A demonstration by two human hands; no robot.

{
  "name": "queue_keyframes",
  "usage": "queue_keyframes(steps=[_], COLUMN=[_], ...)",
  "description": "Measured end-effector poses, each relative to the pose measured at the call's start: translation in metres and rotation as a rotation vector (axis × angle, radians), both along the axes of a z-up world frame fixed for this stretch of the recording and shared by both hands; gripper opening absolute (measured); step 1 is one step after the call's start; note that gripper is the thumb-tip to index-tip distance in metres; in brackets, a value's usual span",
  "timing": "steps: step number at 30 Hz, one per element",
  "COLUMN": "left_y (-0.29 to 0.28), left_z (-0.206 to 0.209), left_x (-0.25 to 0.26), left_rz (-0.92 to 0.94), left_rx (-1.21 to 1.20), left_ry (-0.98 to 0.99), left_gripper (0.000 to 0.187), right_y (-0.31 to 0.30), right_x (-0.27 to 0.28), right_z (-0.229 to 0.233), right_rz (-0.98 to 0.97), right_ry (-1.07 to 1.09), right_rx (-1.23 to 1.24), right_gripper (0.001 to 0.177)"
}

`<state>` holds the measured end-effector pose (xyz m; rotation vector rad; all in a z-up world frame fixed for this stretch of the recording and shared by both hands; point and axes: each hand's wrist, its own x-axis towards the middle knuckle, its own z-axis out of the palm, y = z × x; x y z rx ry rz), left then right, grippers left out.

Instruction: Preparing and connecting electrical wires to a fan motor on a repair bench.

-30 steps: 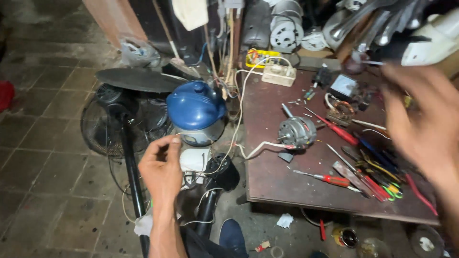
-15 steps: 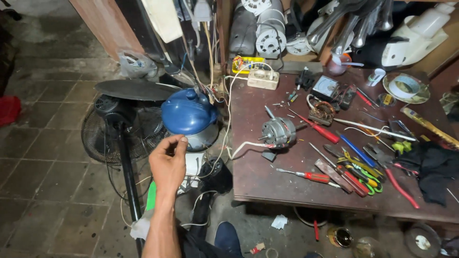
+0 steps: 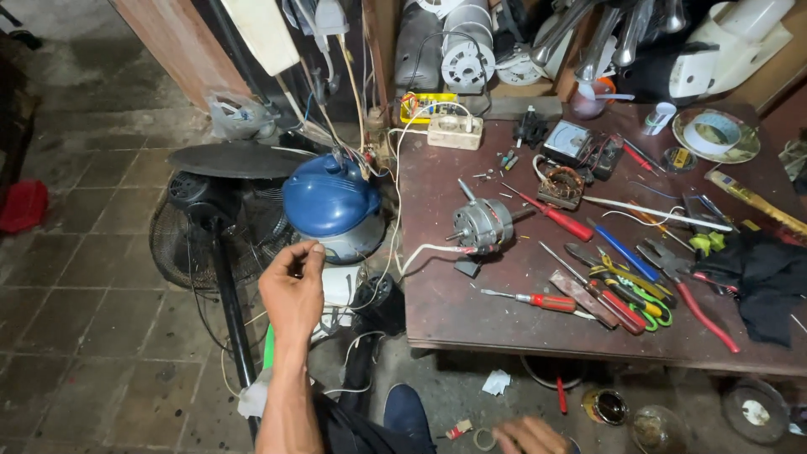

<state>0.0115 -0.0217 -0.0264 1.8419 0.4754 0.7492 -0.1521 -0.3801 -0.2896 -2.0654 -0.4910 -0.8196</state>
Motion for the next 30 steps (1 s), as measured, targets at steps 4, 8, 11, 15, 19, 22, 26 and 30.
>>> queue_keyframes(steps=[4,8,11,15,19,22,26,30], left_y=[-0.001,-0.001,0.002,0.006,0.010,0.013,0.014,0.015], left_z=[-0.005,-0.001,0.001,0.008,0.013,0.009,0.015,0.015], left_x=[0.003,-0.002,-0.004,-0.010,-0.014,-0.012,-0.016,-0.016], left_rz=[0.006,0.007,0.019,0.041,-0.001,0.067,0.071,0.076], left_rx=[-0.005,0.012,0.002,0.001,-0.025,-0.001,-0.016,-0.016], left_ry=[0.000,0.001,-0.007,0.000,0.017,-0.024,-0.029,-0.037], left_gripper=[0.008,0.008,0.008,0.009,0.013,0.009,0.009,0.009], right_y=[0.051,0.070,0.086,0.099,0.090,0.065,0.056,0.060], right_x=[0.069,0.121,0.152,0.158,0.164,0.191,0.207,0.212], right_z=[0.199,0.201,0.207,0.232,0.231,0.256,0.274,0.276], right_rz=[-0.107,-0.309,-0.427,-0.315,-0.316,-0.195,-0.209,-0.146], right_ry=[-0.066,0.133,0.208,0.415,0.161,-0.029,0.054,0.142], right_rx=[-0.059,-0.255,-0.336,-0.372,-0.314,-0.334,-0.489,-0.591], right_gripper=[0.010,0.020,0.020,0.025,0.022,0.032,0.036,0.041])
